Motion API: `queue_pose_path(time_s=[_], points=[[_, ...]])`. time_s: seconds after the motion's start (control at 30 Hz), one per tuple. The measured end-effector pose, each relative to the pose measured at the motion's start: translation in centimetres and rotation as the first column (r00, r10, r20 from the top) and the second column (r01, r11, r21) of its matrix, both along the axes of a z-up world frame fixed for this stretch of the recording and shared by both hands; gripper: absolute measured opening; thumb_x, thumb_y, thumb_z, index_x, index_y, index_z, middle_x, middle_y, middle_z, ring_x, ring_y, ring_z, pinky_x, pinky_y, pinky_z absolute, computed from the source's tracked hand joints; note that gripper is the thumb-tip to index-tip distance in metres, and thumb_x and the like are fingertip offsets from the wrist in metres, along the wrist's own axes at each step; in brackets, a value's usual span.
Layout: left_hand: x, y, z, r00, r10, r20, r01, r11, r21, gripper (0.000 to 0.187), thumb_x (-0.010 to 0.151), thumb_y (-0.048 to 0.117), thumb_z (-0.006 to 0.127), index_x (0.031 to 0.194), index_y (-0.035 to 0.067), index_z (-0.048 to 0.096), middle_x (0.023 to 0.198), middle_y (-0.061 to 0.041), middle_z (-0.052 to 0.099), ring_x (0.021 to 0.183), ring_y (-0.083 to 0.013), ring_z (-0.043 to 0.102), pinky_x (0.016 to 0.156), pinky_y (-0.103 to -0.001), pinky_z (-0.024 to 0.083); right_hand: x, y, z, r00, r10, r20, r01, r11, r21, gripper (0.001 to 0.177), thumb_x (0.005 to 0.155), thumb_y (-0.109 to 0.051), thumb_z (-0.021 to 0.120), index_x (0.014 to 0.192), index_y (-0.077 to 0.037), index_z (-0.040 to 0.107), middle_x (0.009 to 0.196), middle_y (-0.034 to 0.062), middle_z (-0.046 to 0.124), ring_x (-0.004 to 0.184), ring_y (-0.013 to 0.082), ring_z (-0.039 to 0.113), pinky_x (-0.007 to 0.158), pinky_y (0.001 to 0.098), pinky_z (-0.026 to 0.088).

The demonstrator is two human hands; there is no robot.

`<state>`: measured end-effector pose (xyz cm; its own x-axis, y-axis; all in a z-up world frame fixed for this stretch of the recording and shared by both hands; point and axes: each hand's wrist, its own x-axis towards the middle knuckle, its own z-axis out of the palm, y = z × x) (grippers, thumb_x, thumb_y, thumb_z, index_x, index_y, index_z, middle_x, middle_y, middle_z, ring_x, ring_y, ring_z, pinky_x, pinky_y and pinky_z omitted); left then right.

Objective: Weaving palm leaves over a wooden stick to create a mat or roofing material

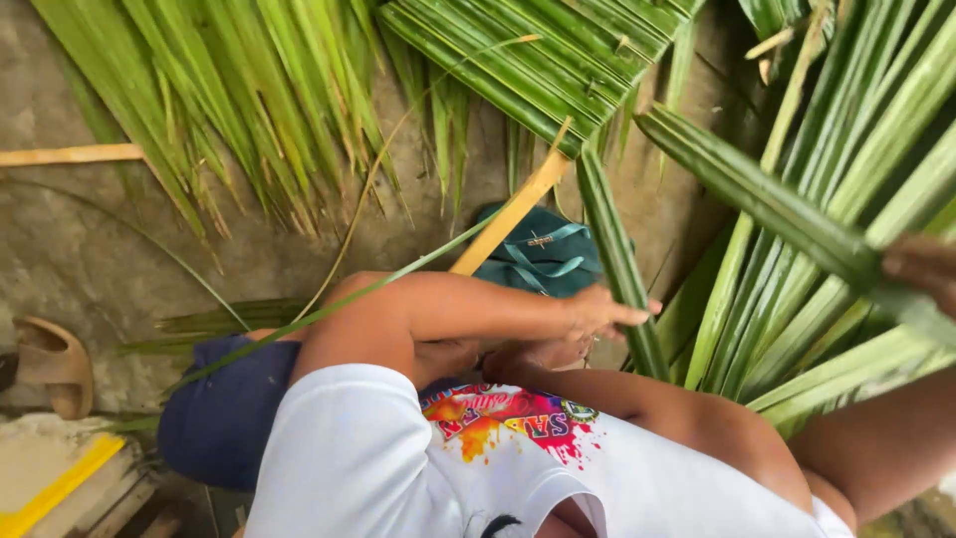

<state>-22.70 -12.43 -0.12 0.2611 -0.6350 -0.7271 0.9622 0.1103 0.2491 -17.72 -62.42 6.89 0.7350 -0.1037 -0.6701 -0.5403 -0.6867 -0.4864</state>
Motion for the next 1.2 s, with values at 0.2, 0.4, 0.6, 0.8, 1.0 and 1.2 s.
queue_pose_path(time_s=[0.2, 0.4, 0.6, 0.8, 1.0, 1.2], points=[[0.0, 6.9, 4.2, 0.989, -0.055, -0.137, 0.062, 0.997, 0.041, 0.058, 0.087, 0.018, 0.085, 0.135, 0.0, 0.059, 0.135, -0.018, 0.064, 0.116, -0.0328, 0.067, 0.097, -0.042, 0.06, 5.7, 10.1, 1.3, 0.908, 0.183, -0.377, -0.127, 0.977, 0.169, 0.03, 0.091, -0.014, 0.081, 0.116, 0.002, 0.087, 0.11, 0.0325, 0.082, 0.108, 0.0451, 0.073, 0.099, 0.058, 0.049], [5.1, 11.8, 3.4, 0.965, 0.177, -0.193, -0.12, 0.954, 0.276, 0.049, 0.081, 0.008, 0.09, 0.122, -0.004, 0.065, 0.125, -0.02, 0.07, 0.098, -0.0303, 0.076, 0.091, -0.036, 0.065, 8.7, 24.8, 1.9, 0.814, 0.474, -0.336, -0.277, 0.825, 0.492, 0.029, 0.094, -0.013, 0.067, 0.107, 0.005, 0.085, 0.099, 0.0268, 0.081, 0.095, 0.0305, 0.067, 0.093, 0.0536, 0.053], [9.3, 12.6, 7.0, 0.885, 0.448, -0.128, -0.397, 0.868, 0.298, 0.054, 0.075, -0.007, 0.088, 0.119, -0.013, 0.056, 0.117, -0.032, 0.067, 0.097, -0.0488, 0.071, 0.085, -0.053, 0.065, 9.5, 34.3, 1.0, 0.914, 0.387, -0.12, -0.259, 0.787, 0.56, 0.02, 0.103, -0.015, 0.061, 0.098, -0.003, 0.076, 0.083, 0.0095, 0.063, 0.079, 0.0202, 0.057, 0.076, 0.0366, 0.05], [12.1, 13.6, 10.2, 0.903, 0.428, -0.033, -0.363, 0.802, 0.474, 0.121, 0.071, 0.028, 0.093, 0.152, -0.012, 0.013, 0.147, -0.043, 0.022, 0.112, -0.0551, 0.062, 0.081, -0.047, 0.067, 10.9, 40.0, 3.9, 0.852, 0.482, -0.207, -0.295, 0.767, 0.57, 0.023, 0.104, -0.022, 0.06, 0.101, -0.006, 0.077, 0.078, 0.0069, 0.067, 0.071, 0.0192, 0.068, 0.076, 0.0347, 0.055], [10.9, 15.5, 3.4, 0.962, 0.19, 0.196, -0.272, 0.602, 0.75, 0.078, 0.07, 0.038, 0.093, 0.125, -0.005, 0.058, 0.12, -0.02, 0.059, 0.1, -0.0333, 0.066, 0.061, -0.036, 0.068, 18.3, 37.6, -4.5, 0.921, -0.308, -0.237, 0.387, 0.667, 0.636, 0.042, 0.1, -0.054, 0.071, 0.105, -0.013, 0.067, 0.09, 0.0038, 0.069, 0.085, 0.0186, 0.073, 0.08, 0.0377, 0.063], [10.9, 16.8, 7.6, 0.874, -0.014, 0.485, -0.37, 0.629, 0.684, 0.024, 0.084, 0.021, 0.073, 0.095, -0.001, 0.077, 0.081, -0.006, 0.073, 0.069, -0.0169, 0.066, 0.065, -0.029, 0.055, 31.2, 37.0, -9.9, 0.807, -0.541, -0.238, 0.403, 0.208, 0.891, 0.11, 0.09, -0.06, 0.071, 0.16, 0.006, 0.018, 0.164, 0.0376, 0.013, 0.152, 0.0528, 0.017, 0.12, 0.0609, 0.018]])
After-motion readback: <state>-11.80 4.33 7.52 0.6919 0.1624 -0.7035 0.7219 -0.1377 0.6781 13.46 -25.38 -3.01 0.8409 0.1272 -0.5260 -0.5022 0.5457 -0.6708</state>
